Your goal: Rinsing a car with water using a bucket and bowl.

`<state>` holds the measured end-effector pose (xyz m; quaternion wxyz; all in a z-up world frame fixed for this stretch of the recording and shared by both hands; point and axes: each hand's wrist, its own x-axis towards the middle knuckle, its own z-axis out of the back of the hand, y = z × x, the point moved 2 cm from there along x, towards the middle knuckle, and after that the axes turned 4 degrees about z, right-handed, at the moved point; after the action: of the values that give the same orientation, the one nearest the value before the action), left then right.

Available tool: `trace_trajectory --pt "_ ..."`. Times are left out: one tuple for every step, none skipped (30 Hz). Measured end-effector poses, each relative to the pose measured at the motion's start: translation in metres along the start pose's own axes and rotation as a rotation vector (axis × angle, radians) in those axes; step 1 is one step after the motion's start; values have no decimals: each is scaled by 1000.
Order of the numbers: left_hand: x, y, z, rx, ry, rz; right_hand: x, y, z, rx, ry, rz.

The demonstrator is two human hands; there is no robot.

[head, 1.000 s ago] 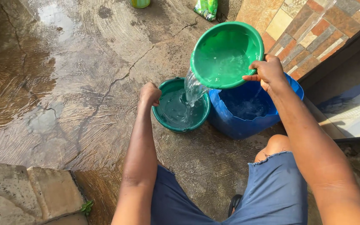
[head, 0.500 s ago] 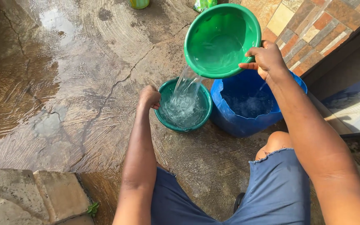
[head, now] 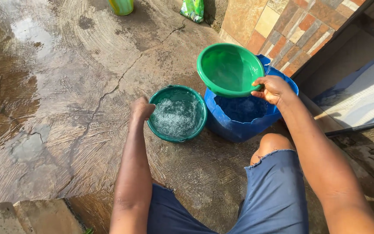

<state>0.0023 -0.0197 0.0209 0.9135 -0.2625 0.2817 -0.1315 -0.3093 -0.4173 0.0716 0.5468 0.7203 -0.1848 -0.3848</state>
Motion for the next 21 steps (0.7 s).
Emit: trace_trajectory --pt "8 5 -6 0 0 -9 4 -7 15 1 -5 8" --pt "16 8 -11 121 -99 -77 10 -14 30 1 -9 -12" --pt "25 10 -15 242 -198 -145 16 -21 46 0 -12 -32" --pt "23 9 -18 243 -198 -158 17 -22 54 4 -21 -24" --pt "21 8 -20 245 -244 -154 17 -23 62 -3 -21 -28" --pt "21 4 -22 253 -286 -158 16 -26 73 -5 -30 -31" --pt "24 3 -29 259 -283 -178 16 -28 79 6 -46 -22" --pt "28 -1 -34 208 -344 -259 21 -28 85 -45 -81 -31" --pt "32 -5 -39 154 -403 -341 25 -27 91 -96 -117 -40" --pt "25 -13 -41 154 -404 -355 30 -29 93 -91 -128 -31" --pt "18 -20 -43 136 -399 -393 36 -32 96 -212 -139 -61" --pt "11 -27 -46 119 -394 -429 41 -35 100 -334 -151 -93" --pt "6 -32 -51 118 -393 -444 41 -38 93 -329 -162 -86" --pt "1 -42 -54 110 -407 -522 43 -37 87 -409 -172 -100" --pt "-5 -50 -56 101 -422 -601 45 -35 80 -489 -183 -115" --pt "-14 -60 -55 100 -427 -616 42 -29 67 -482 -192 -102" --pt "-22 -69 -56 78 -385 -626 38 -24 56 -571 -223 -107" --pt "-34 -72 -58 62 -336 -625 33 -26 43 -661 -248 -125" --pt "-40 -76 -59 67 -335 -630 35 -28 41 -654 -250 -125" --pt "-47 -81 -59 55 -324 -664 39 -28 37 -748 -231 -100" --pt "-52 -86 -59 43 -312 -699 42 -28 33 -842 -210 -75"
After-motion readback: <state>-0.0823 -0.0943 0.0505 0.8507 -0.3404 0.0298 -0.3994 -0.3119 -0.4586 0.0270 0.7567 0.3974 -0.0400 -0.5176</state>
